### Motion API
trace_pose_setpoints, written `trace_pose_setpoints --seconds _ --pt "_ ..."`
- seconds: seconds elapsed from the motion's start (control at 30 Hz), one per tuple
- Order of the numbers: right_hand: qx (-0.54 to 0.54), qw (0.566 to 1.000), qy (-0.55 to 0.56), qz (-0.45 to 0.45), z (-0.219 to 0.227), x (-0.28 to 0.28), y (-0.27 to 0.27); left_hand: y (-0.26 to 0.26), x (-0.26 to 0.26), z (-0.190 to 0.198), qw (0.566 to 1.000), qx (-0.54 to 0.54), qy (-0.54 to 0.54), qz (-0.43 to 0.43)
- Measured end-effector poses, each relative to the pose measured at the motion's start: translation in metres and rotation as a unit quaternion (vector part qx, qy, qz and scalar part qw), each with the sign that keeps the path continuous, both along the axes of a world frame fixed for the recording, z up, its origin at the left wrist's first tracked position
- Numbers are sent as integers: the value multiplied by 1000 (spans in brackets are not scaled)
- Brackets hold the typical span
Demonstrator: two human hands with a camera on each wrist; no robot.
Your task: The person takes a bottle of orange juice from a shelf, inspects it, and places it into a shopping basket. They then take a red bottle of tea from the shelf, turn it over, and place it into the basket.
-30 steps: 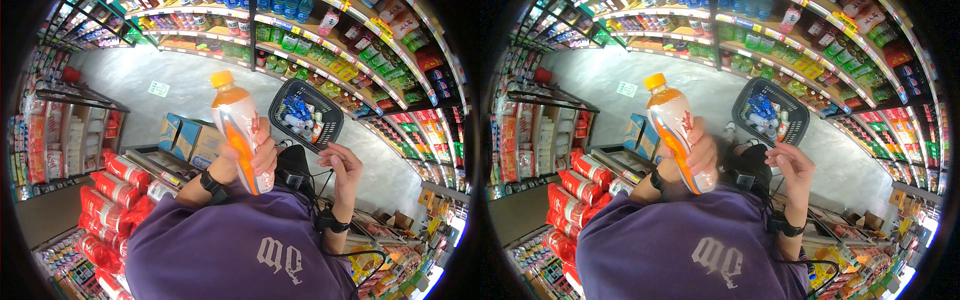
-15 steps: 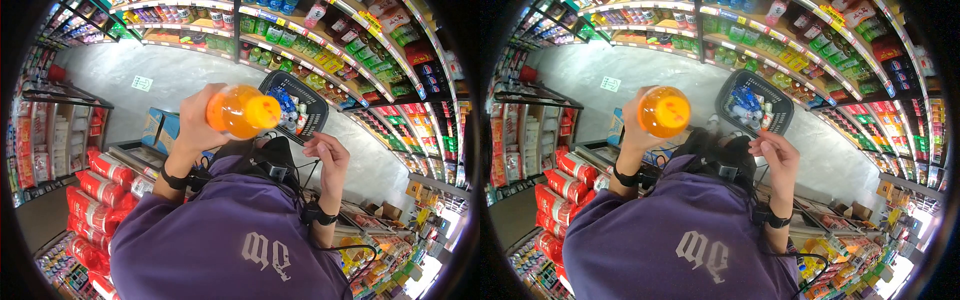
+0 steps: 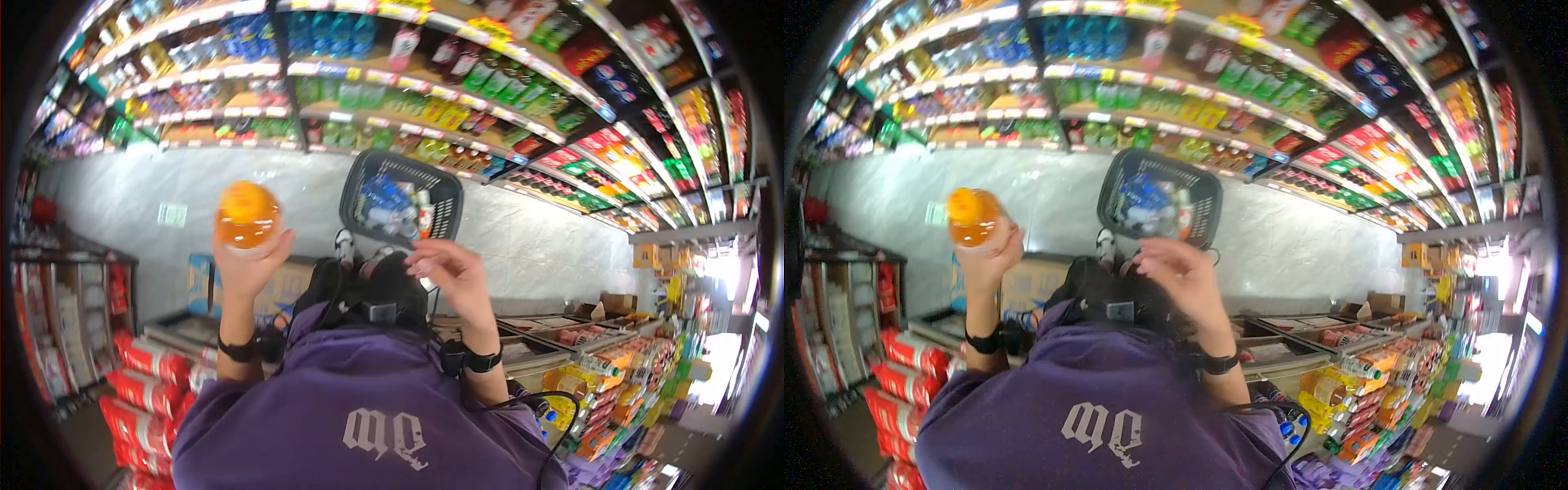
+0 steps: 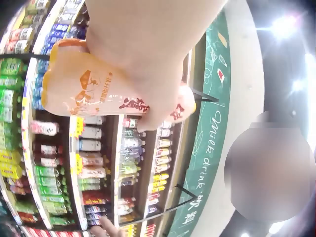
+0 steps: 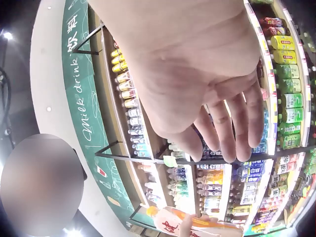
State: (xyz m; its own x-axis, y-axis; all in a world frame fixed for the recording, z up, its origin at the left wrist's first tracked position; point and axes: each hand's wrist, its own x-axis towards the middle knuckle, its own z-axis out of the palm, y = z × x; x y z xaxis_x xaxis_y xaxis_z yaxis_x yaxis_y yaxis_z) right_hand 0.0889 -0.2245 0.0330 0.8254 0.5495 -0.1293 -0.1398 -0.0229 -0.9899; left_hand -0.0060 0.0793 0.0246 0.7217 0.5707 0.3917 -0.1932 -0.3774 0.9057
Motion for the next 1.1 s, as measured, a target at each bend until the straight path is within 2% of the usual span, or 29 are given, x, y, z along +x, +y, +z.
trace_pose_setpoints --seconds 0.03,0.1,0.17,0.23,0.3,0.37,0.4,0.43,0.47,0.5,0.57,0.6,0.63,0.67,0.73,0.77,0.83,0.93,0.97,1.03,1.07,1.1 --pt "-21 1000 -6 14 5 -1 0 3 1 -11 997 -80 -7 -14" --pt "-61 997 -21 50 16 1 1 -4 12 -8 978 -207 -12 -34" --pt "-18 997 -17 76 14 2 1 -24 21 4 952 -302 -4 -43" --pt "-36 993 -51 102 19 4 5 -34 24 4 932 -327 86 -128" --pt "-6 991 -57 123 20 5 10 -56 32 12 874 -436 80 -196" --pt "19 989 -54 133 16 8 16 -72 40 6 817 -527 87 -217" --pt "30 989 -50 138 13 9 18 -78 44 8 812 -528 91 -232" --pt "101 986 8 135 11 10 20 -85 48 9 804 -531 96 -249" --pt "142 982 25 119 17 11 22 -95 52 8 816 -520 49 -247" --pt "181 977 44 101 22 11 22 -98 53 15 818 -487 43 -303" --pt "197 978 60 41 18 13 12 -104 58 26 809 -488 53 -325" --pt "204 977 68 12 18 15 6 -98 54 38 852 -340 53 -394" --pt "210 973 91 8 20 17 -1 -89 45 73 871 -183 52 -453" --pt "215 970 114 2 23 19 -10 -81 40 85 878 -40 46 -474" --pt "233 960 148 -41 44 10 -16 -72 36 98 862 210 -10 -461" --pt "293 943 153 -35 42 13 -15 -75 38 95 839 314 -52 -441" --pt "413 898 149 -23 27 25 -21 -78 39 80 857 237 4 -458" --pt "444 892 75 47 42 42 -27 -68 35 50 855 156 78 -489" --pt "440 895 66 41 42 46 -32 -63 30 44 854 129 105 -492" --pt "433 899 59 41 36 51 -37 -49 22 40 820 77 110 -556" --pt "410 912 28 3 36 52 -33 -41 20 31 802 44 113 -585" --pt "414 909 53 5 36 51 -32 -36 18 24 783 11 114 -611"
